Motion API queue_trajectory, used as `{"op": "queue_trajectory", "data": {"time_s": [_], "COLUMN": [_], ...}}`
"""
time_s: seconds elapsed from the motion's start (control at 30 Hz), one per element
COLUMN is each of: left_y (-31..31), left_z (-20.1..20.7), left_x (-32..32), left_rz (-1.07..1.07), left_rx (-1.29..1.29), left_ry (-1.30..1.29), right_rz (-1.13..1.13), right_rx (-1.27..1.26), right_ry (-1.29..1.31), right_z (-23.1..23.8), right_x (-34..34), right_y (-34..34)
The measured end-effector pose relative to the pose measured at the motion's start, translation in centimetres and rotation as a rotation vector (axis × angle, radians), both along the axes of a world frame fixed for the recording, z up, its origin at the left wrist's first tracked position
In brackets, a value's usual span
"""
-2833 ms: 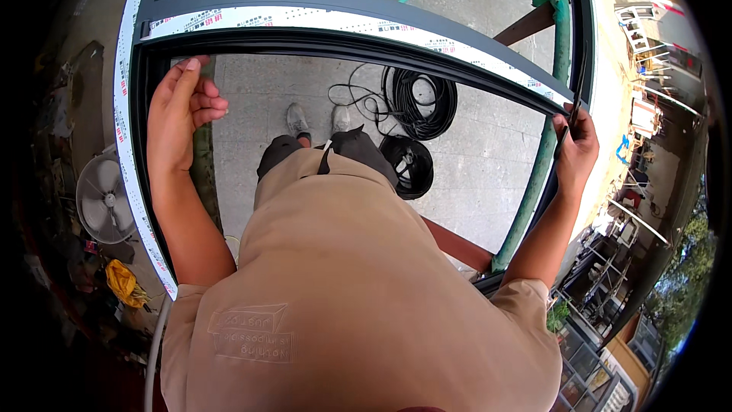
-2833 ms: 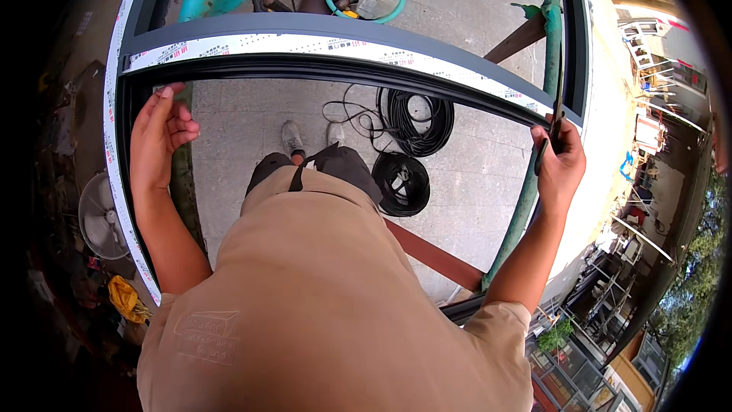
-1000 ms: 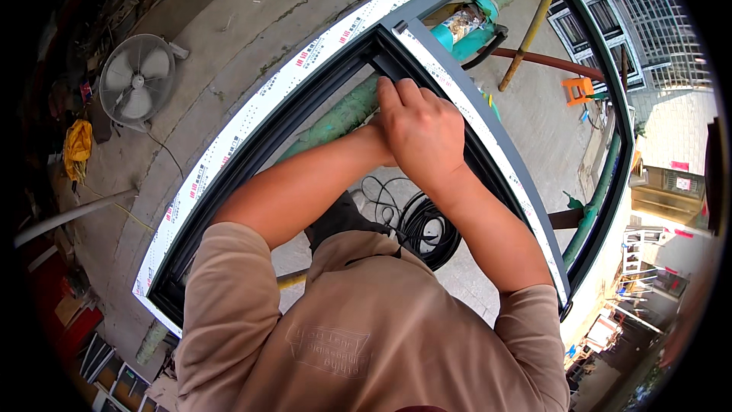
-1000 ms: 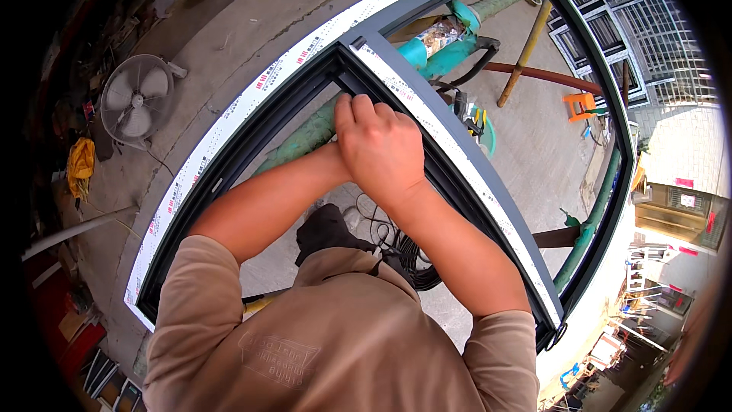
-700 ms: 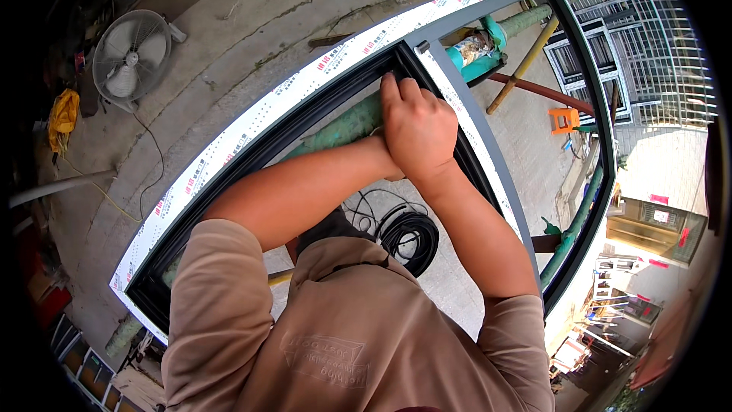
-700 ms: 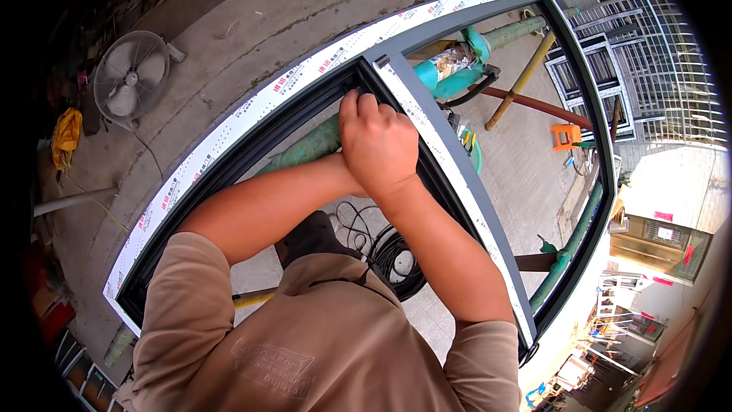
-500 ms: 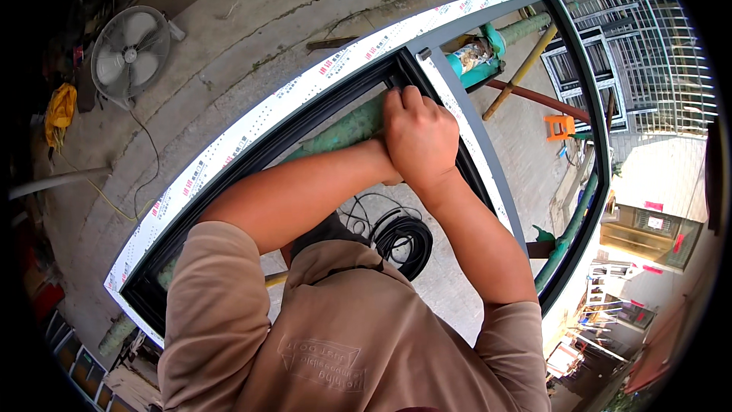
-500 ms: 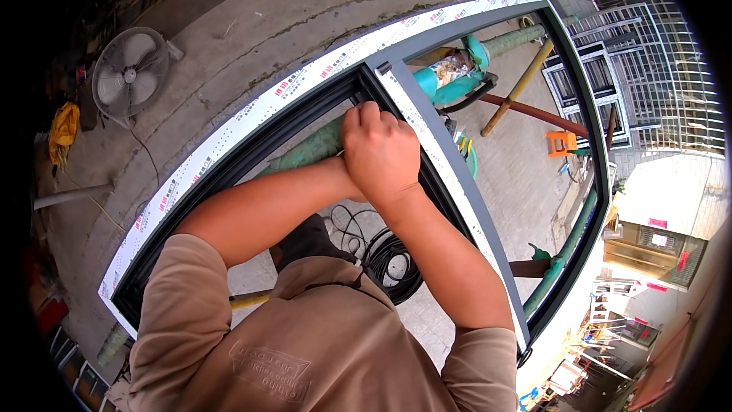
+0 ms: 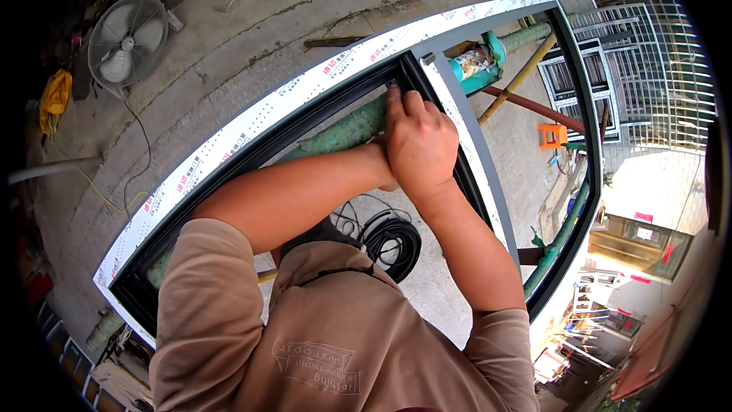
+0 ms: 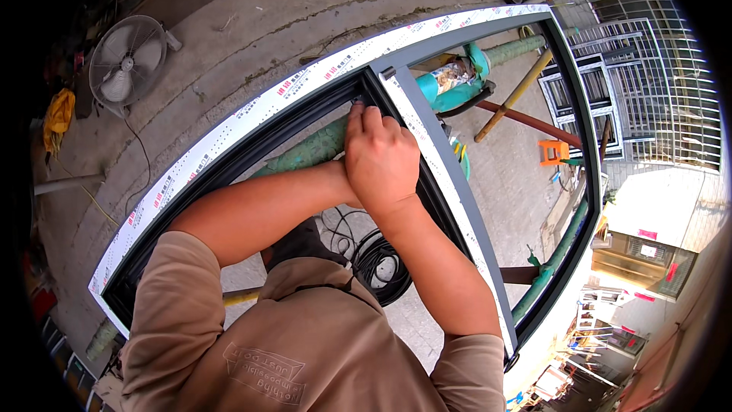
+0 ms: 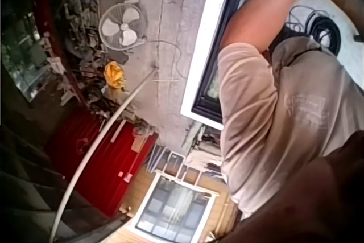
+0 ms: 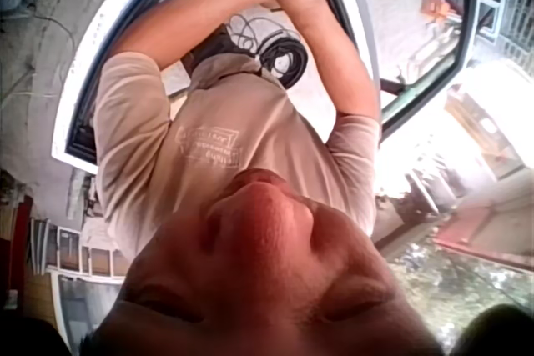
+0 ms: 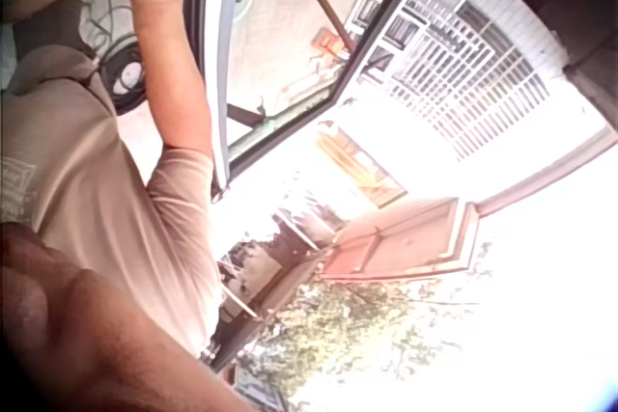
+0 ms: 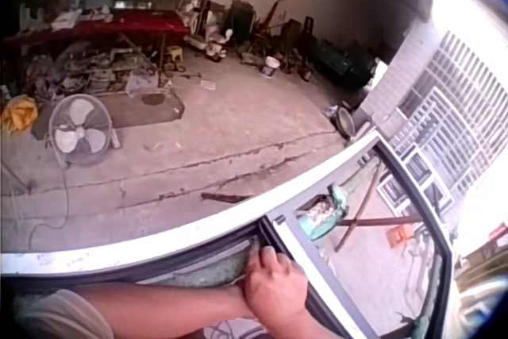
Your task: The person installs a rubber seal into the channel of a white window frame by pressing it into place with their fingers and then carries the frame across a workshop to a storage area.
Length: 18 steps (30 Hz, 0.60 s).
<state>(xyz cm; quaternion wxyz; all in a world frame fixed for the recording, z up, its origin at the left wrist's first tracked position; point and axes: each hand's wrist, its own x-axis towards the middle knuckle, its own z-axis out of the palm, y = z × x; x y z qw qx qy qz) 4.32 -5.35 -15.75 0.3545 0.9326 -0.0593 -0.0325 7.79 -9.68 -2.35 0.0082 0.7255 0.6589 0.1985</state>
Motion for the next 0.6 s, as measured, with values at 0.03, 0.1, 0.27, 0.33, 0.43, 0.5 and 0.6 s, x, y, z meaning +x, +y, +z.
{"op": "queue_trajectory", "data": {"time_s": [0.03,0.1,0.27,0.33,0.43,0.5,0.6], "left_y": [0.08,0.16,0.11,0.05,-0.15,-0.16,0.05], "left_z": [-0.12,-0.35,-0.56,-0.66,-0.63,-0.69,-1.11], "left_x": [-0.05,-0.19,-0.24,-0.2,-0.05,0.16,0.14], "left_rz": [0.006,0.021,0.017,0.019,0.016,0.011,0.025], "left_rx": [0.002,0.005,0.009,0.015,0.021,0.025,0.034], "left_ry": [0.001,0.005,-0.008,-0.011,-0.019,-0.024,-0.021], "right_rz": [0.021,0.05,-0.013,-0.014,-0.027,-0.036,0.0], "right_rx": [0.003,0.004,-0.017,-0.029,-0.065,-0.09,-0.116], "right_ry": [-0.004,-0.007,0.05,0.052,0.049,0.045,0.035], "right_z": [-0.04,-0.15,-0.09,-0.03,0.4,0.49,-0.07], "right_x": [0.0,-0.08,-0.33,-0.47,-0.61,-0.6,-0.49], "right_y": [0.22,0.5,0.42,0.43,0.43,0.41,0.72]}}
